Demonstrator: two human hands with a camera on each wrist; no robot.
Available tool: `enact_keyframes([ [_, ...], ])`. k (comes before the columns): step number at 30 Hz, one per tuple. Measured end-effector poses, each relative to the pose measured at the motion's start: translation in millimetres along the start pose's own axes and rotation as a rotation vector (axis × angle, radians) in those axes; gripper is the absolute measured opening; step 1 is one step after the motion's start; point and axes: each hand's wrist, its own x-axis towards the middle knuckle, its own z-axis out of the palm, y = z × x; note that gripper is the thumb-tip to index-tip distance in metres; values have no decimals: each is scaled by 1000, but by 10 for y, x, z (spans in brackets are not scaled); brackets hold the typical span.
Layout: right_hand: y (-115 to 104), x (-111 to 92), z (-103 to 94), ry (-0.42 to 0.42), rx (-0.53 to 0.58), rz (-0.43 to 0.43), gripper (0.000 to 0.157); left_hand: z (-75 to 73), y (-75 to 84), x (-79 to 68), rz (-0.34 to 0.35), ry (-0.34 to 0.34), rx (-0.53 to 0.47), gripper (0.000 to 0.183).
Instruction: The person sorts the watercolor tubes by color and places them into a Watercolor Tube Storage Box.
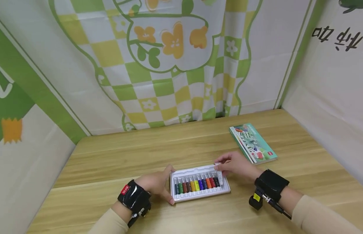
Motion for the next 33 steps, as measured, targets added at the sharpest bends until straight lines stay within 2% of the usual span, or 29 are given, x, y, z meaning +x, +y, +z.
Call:
enact_keyframes([
  [6,-9,-45,46,-22,-126,-36,21,-10,-8,10,-2,-7,-5,104],
  [10,-47,-32,60,0,-332,-125,15,-11,-4,14,-5,-9,-12,104],
  [14,-71,-52,63,37,-542,-220,16,-5,-4,12,-9,-12,-12,103],
  [17,-76,-112,55,21,-593,-259,18,-7,-3,3,-7,-14,-11,102],
  [24,-86,-256,59,-77,-656,-315,13,14,11,-13,3,-19,-4,101],
  [33,-245,-239,178,-103,-861,-376,12,-6,-9,13,33,-25,-8,97],
])
